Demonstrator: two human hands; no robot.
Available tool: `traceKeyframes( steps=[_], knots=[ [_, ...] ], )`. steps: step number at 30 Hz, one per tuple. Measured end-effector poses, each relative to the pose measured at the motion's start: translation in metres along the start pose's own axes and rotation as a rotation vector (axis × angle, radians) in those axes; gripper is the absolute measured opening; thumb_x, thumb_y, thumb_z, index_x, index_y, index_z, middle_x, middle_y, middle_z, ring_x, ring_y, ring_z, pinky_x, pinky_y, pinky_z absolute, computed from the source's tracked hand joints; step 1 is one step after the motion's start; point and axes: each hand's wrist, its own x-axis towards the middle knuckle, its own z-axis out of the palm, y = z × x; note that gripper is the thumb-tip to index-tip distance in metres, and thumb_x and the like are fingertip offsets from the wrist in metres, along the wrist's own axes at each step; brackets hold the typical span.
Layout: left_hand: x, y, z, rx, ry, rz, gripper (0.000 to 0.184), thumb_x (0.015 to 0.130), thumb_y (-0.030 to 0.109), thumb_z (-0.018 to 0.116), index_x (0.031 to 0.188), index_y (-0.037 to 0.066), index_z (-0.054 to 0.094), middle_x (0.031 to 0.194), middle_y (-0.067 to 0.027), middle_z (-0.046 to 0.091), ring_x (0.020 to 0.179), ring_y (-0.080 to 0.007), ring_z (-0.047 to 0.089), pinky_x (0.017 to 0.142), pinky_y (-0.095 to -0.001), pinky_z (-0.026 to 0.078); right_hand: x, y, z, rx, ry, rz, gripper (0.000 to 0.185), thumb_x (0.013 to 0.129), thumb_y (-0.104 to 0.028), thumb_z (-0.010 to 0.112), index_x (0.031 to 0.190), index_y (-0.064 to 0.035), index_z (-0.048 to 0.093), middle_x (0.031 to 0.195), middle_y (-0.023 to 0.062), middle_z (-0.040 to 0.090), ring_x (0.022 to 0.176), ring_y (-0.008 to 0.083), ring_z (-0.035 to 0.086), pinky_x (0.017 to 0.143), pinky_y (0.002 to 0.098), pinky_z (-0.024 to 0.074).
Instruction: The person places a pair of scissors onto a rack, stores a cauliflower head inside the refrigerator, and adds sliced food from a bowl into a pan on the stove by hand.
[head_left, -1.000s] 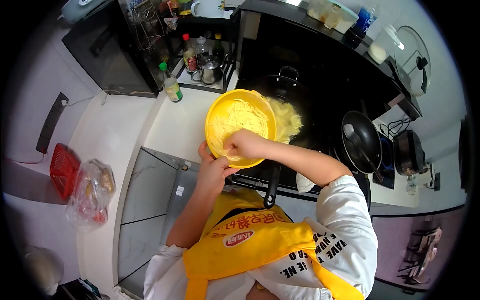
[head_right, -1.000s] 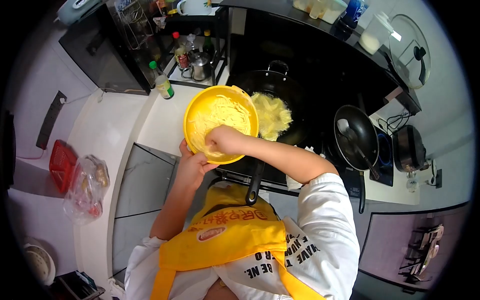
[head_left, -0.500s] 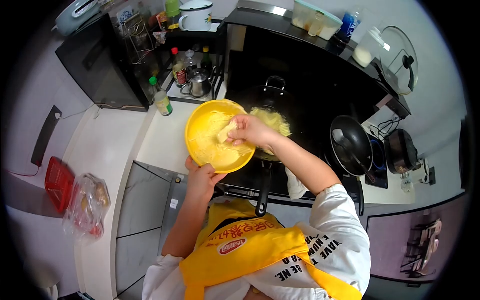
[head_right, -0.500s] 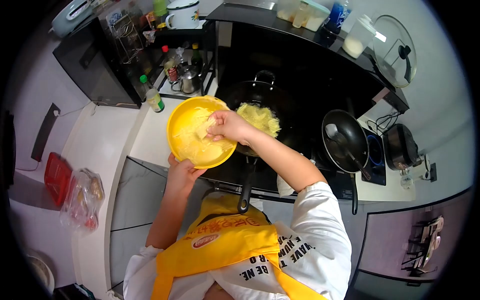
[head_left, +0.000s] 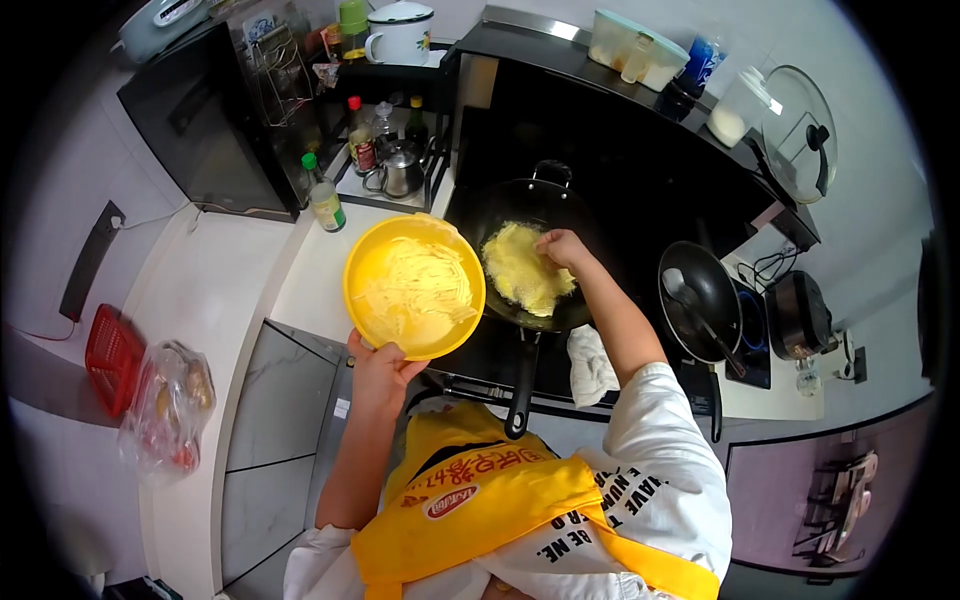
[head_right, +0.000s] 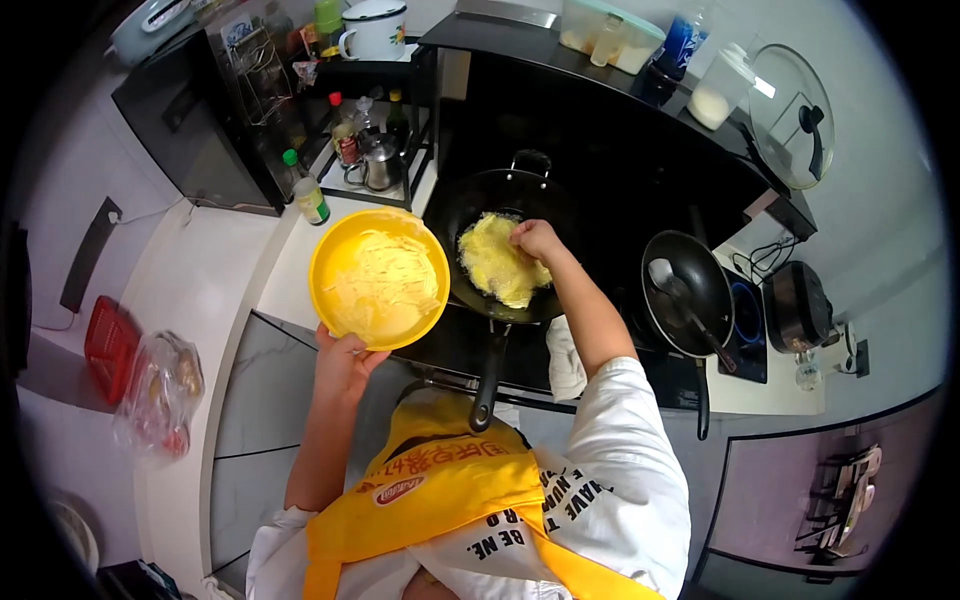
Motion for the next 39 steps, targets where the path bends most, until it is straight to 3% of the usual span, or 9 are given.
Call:
traceKeyframes(
  steps=[6,12,14,16,21,27,30,34,39],
  knots=[
    [0.001,-0.003,0.003,0.025,0.001,-0.015,0.086,0.077,-0.010,0.046,0.145,0.017,0.002,0.137,-0.0207,0.038,0.114,-0.0379,0.057,0.085,-0.0502,0.056,-0.068,-0.084,0.027,-0.200,0.056,-0.528,0.009,0.083,-0.009,0.067,0.087,-0.0014,0.065,0.072,0.0016,0.062,0.068,0.0093,0.058,0.062,0.0250,0.0476],
    [-0.002,-0.007,0.011,0.055,-0.101,-0.013,0.082,0.078,-0.008,0.049,0.143,0.015,0.005,0.137,-0.0192,0.038,0.113,-0.0342,0.059,0.081,-0.0448,0.059,-0.173,-0.132,0.102,-0.784,-0.511,-0.901,0.030,0.075,-0.011,0.073,0.104,-0.0068,0.066,0.101,0.0100,0.067,0.095,0.0263,0.064,0.082,0.0383,0.0512],
    [-0.004,-0.006,0.013,0.078,-0.140,-0.012,0.081,0.078,-0.008,0.049,0.143,0.015,0.006,0.137,-0.0185,0.039,0.113,-0.0334,0.059,0.081,-0.0445,0.059,-0.162,-0.114,0.119,-0.880,-0.496,-0.985,0.045,0.071,-0.014,0.076,0.114,-0.0087,0.062,0.118,0.0150,0.060,0.108,0.0323,0.059,0.088,0.0419,0.0493],
    [-0.006,-0.005,0.014,0.087,-0.140,-0.012,0.080,0.078,-0.007,0.049,0.142,0.015,0.007,0.136,-0.0187,0.039,0.112,-0.0335,0.059,0.081,-0.0441,0.060,-0.154,-0.110,0.128,-1.094,-0.012,-1.094,0.063,0.068,-0.018,0.079,0.126,-0.0115,0.055,0.127,0.0194,0.051,0.113,0.0358,0.055,0.091,0.0429,0.0479],
    [-0.006,-0.007,0.014,0.060,-0.164,-0.032,0.078,0.077,-0.008,0.048,0.141,0.014,0.009,0.135,-0.0193,0.039,0.112,-0.0334,0.059,0.079,-0.0433,0.060,-0.159,-0.112,0.134,-1.205,-0.286,-0.944,0.077,0.063,-0.018,0.080,0.133,-0.0135,0.049,0.122,0.0200,0.052,0.110,0.0386,0.055,0.089,0.0447,0.0484],
    [0.002,-0.020,0.002,0.099,-0.101,-0.066,0.079,0.072,-0.009,0.045,0.142,0.012,0.013,0.133,-0.0192,0.042,0.113,-0.0344,0.059,0.079,-0.0466,0.060,-0.145,-0.080,0.141,-0.914,-0.708,-1.150,0.039,0.071,-0.007,0.068,0.110,-0.0114,0.064,0.102,0.0103,0.063,0.094,0.0333,0.063,0.080,0.0412,0.0515],
    [-0.001,-0.016,0.002,0.081,-0.128,-0.073,0.078,0.072,-0.009,0.045,0.142,0.011,0.014,0.134,-0.0193,0.042,0.113,-0.0333,0.059,0.080,-0.0460,0.060,-0.133,-0.088,0.130,-1.017,-0.615,-1.166,0.036,0.074,-0.006,0.065,0.110,-0.0106,0.065,0.098,0.0104,0.063,0.095,0.0332,0.063,0.079,0.0422,0.0512],
    [0.002,-0.013,0.003,0.077,-0.163,-0.102,0.078,0.074,-0.008,0.045,0.141,0.013,0.012,0.134,-0.0184,0.041,0.112,-0.0327,0.060,0.079,-0.0446,0.060,-0.135,-0.110,0.131,-0.871,-0.301,-1.073,0.032,0.084,-0.021,0.060,0.115,-0.0134,0.066,0.113,0.0119,0.057,0.092,0.0317,0.064,0.075,0.0420,0.0516],
    [0.008,-0.016,0.003,0.048,-0.189,-0.124,0.079,0.075,-0.007,0.046,0.142,0.015,0.009,0.134,-0.0181,0.040,0.111,-0.0326,0.060,0.078,-0.0435,0.060,-0.169,-0.116,0.150,-0.932,-0.661,-1.036,0.031,0.079,-0.014,0.067,0.110,-0.0169,0.070,0.132,0.0130,0.053,0.119,0.0336,0.051,0.097,0.0429,0.0412]
  ],
)
